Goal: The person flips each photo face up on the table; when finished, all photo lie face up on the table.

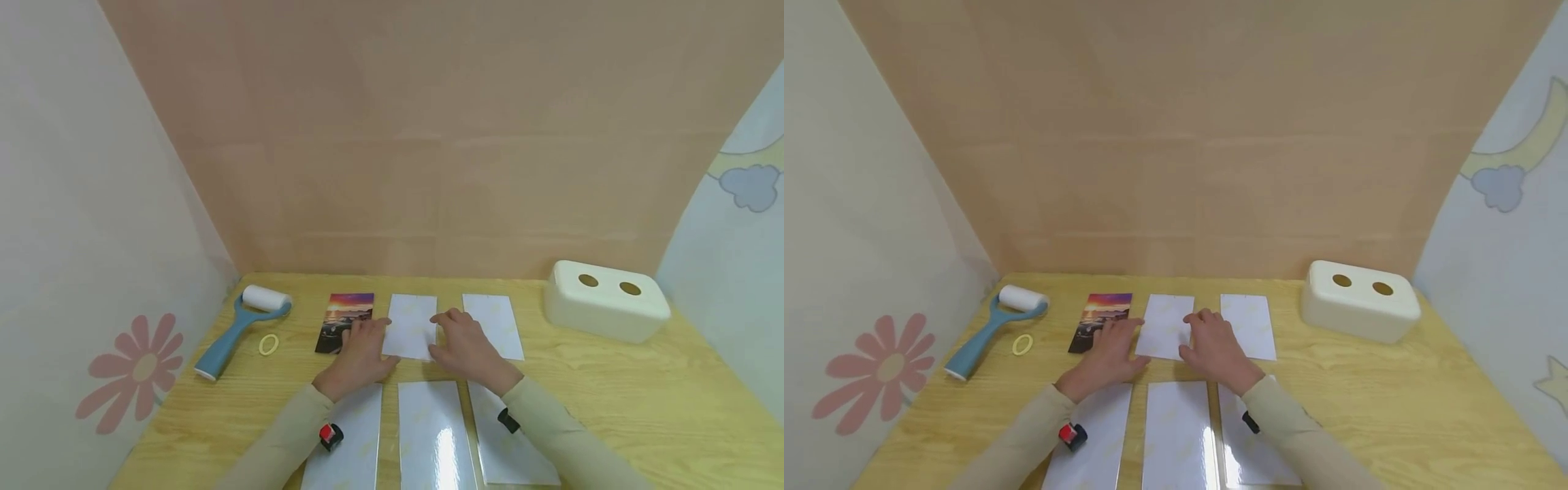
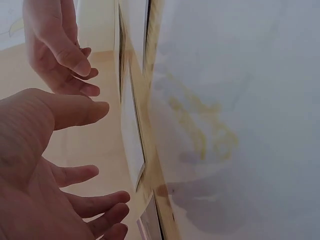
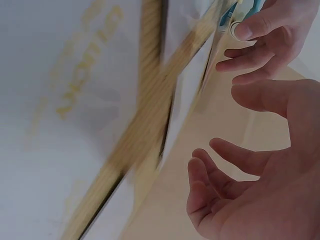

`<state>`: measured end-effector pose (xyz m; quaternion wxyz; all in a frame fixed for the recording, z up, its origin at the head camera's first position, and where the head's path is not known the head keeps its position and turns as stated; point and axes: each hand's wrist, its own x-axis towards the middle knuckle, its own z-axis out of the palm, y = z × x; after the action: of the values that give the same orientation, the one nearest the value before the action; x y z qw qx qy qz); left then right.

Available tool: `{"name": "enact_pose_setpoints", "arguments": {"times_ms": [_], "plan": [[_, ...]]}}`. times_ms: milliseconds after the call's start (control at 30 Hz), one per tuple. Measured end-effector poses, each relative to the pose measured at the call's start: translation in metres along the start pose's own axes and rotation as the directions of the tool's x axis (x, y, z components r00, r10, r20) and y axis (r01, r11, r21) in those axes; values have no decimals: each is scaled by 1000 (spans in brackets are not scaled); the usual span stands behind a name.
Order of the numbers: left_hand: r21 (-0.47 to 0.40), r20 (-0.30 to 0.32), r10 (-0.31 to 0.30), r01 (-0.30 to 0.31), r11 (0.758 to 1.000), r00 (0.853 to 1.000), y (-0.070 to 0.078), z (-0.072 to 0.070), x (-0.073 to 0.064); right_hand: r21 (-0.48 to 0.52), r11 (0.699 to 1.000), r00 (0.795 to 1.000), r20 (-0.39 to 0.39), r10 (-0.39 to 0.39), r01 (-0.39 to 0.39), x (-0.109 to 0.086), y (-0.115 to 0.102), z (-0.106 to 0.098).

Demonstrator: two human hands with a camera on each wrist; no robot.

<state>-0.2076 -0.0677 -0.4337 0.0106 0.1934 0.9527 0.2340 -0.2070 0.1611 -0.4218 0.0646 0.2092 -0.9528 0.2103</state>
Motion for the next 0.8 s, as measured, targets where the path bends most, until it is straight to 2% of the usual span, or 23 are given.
{"name": "enact_pose_setpoints", "arguments": {"times_ms": [167,400,567,800], "plan": [[7,24,-10,9,1000,1000,1,2,3,-41,999,999,32,0,1,-1,4,0],[42,78,-59,56,998,995,3,6,8,-50,997,993,101,56,-51,-2,6,2],[36,89,-98,95,995,991,5,7,10,-74,994,986,140,86,-77,-1,10,4],[33,85,-129,126,991,988,7,8,12,-88,994,980,184,79,-63,0,17,7]]}}
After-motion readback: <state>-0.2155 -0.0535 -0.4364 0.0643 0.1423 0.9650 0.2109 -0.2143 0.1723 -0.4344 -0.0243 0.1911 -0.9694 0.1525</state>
